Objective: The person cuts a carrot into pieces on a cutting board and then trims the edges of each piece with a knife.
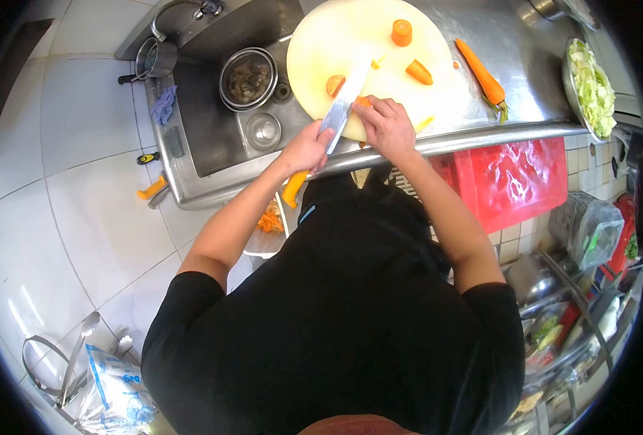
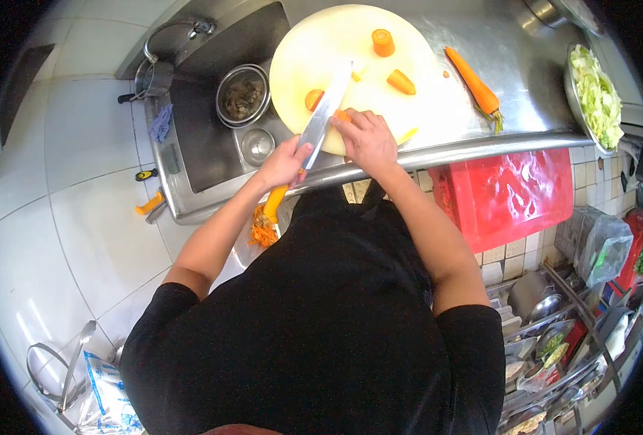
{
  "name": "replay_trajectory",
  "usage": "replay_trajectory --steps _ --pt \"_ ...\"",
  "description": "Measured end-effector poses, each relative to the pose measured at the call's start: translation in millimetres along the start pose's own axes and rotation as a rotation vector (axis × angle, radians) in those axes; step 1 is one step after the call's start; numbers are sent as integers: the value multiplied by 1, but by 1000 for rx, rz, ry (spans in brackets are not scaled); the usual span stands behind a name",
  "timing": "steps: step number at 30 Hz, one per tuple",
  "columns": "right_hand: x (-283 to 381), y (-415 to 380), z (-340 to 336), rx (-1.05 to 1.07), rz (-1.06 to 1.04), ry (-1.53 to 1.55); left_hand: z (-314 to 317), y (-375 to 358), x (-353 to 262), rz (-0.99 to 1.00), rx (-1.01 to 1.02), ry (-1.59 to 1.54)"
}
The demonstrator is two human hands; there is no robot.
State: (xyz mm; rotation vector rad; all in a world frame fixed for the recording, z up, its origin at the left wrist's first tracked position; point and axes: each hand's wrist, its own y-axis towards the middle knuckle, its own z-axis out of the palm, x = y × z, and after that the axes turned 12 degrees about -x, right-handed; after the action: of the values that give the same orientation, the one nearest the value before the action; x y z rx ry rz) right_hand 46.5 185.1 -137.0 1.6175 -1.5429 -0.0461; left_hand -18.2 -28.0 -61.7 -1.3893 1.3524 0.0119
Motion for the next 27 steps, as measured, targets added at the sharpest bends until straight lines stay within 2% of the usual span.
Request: replay_trajectory --steps 7,15,22,27 --pt "0 1 -1 -18 0 8 5 16 -7 20 -4 -30" --pt "4 3 -4 -44 16 36 -4 -4 19 -12 42 1" --pt "2 4 -3 -49 0 34 -1 20 9 -39 105 -127" --pt "4 4 -2 -33 104 61 -8 20 6 -99 161 -256"
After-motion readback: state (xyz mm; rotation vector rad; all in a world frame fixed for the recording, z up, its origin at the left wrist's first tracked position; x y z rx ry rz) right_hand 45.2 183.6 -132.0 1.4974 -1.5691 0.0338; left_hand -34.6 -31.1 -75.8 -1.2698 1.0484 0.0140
